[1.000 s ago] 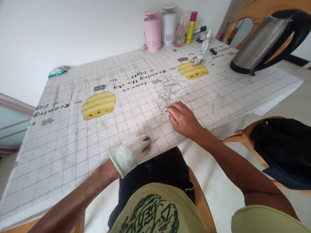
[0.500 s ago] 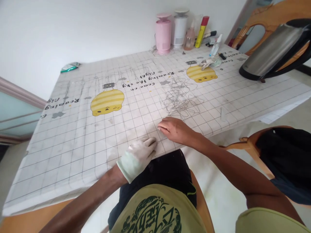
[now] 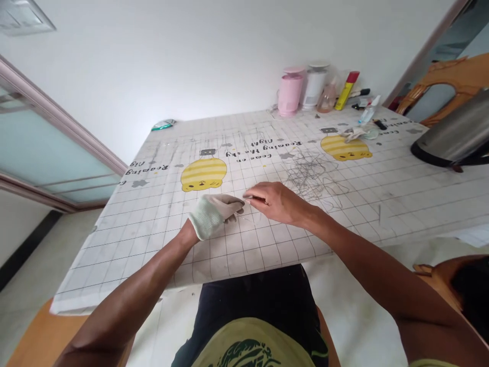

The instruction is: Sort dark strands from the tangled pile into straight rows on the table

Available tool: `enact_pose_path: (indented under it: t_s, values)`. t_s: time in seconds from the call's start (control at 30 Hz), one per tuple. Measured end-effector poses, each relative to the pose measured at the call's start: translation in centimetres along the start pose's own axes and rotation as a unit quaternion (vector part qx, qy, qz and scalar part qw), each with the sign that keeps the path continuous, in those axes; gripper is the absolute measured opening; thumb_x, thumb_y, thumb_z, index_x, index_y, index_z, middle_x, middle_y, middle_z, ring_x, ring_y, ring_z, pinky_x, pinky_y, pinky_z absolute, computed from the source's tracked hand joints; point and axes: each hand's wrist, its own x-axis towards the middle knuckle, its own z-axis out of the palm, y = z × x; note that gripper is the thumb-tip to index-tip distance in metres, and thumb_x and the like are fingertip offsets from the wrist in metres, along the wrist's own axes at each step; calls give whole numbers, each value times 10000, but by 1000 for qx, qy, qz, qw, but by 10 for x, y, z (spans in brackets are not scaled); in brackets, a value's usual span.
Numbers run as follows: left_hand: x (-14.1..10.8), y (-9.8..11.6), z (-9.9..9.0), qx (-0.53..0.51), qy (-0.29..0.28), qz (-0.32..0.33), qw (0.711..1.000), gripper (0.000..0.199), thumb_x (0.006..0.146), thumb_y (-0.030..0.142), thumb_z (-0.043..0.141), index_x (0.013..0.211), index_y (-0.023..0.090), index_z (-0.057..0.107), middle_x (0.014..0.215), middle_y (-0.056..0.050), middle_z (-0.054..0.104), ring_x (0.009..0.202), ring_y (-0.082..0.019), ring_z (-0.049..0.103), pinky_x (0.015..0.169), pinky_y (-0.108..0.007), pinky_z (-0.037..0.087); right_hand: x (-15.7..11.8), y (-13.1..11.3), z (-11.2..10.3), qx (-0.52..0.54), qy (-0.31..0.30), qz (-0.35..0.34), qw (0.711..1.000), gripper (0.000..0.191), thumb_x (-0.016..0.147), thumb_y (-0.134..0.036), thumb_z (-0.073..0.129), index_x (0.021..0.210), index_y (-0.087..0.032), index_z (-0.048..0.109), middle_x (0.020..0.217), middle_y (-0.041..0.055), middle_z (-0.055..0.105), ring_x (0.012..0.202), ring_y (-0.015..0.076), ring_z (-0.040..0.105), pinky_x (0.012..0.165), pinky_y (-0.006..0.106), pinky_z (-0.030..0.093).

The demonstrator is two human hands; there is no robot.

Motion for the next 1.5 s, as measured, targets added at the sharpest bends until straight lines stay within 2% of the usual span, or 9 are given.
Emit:
enact_pose_path:
  t_s: [0.17, 0.37, 0.6, 0.83, 0.93, 1.03, 1.27, 1.4, 1.5]
  values:
    - [7, -3, -10, -223, 86, -1, 971, 173, 927, 282, 728, 982, 133, 797, 908, -91, 796, 725, -151, 739, 661, -276, 631, 16, 8, 2, 186, 144, 103, 967, 375, 1075, -539, 626, 1274, -244, 742, 1124, 110, 797, 1034, 277, 760, 812, 416, 646]
    - [4, 6, -16, -318, 145, 21, 937, 174, 897, 262, 715, 766, 148, 703, 839, -58, 742, 699, -129, 716, 711, -269, 640, 28, 1, 36, 354, 54, 105, 928, 365, 1078, -536, 632, 1178, -225, 794, 1258, 135, 776, 1138, 287, 746, 910, 455, 650]
    - [4, -7, -16, -351, 163, 27, 922, 182, 848, 300, 787, 903, 126, 777, 882, -85, 777, 716, -161, 737, 681, -286, 632, 50, -5, 53, 397, 144, 103, 901, 354, 1026, -567, 711, 1077, -246, 849, 1174, 109, 799, 1137, 301, 732, 930, 468, 635]
    - [-4, -13, -32, -257, 144, 25, 955, 218, 916, 317, 741, 1031, 142, 803, 1017, -120, 813, 824, -193, 759, 783, -335, 627, 57, 6, 53, 385, 146, 112, 905, 308, 1020, -541, 733, 1073, -267, 864, 1094, 89, 809, 1020, 279, 749, 908, 454, 621]
    - [-12, -6, -46, -115, 254, 68, 958, 376, 920, 358, 748, 1261, 202, 769, 1265, -118, 791, 1119, -257, 749, 989, -390, 601, 60, 6, 49, 345, 132, 108, 923, 319, 1028, -545, 719, 1050, -258, 856, 1018, 79, 809, 938, 256, 747, 891, 437, 617]
    - [-18, 9, -60, 21, 346, 149, 926, 518, 921, 320, 732, 1429, 230, 692, 1487, -105, 696, 1358, -292, 645, 1177, -452, 504, 65, 3, 44, 288, 98, 106, 947, 357, 1034, -572, 692, 1027, -250, 845, 941, 64, 802, 895, 245, 747, 863, 414, 614]
    - [-39, 41, -88, 55, 225, 169, 958, 372, 1023, 354, 583, 1320, 242, 778, 1270, -49, 815, 1235, -243, 727, 1134, -384, 541, 76, -2, 37, 110, 112, 69, 985, 349, 1088, -435, 579, 866, -230, 753, 793, 31, 744, 773, 213, 702, 727, 363, 530]
    - [-35, 37, -104, 14, 212, 186, 959, 469, 1057, 483, 521, 1335, 197, 768, 1207, -87, 818, 1146, -245, 745, 1025, -378, 584, 79, 1, 39, 9, 93, -8, 996, 328, 1078, -303, 540, 784, -222, 662, 758, 32, 688, 723, 198, 630, 680, 359, 475]
    - [-17, 28, -100, 64, 151, 144, 976, 354, 974, 483, 647, 1133, 226, 830, 1023, -44, 815, 980, -225, 738, 825, -315, 583, 81, 2, 44, -28, 48, -54, 997, 293, 1077, -248, 519, 810, -223, 636, 813, 44, 691, 767, 201, 612, 692, 360, 462]
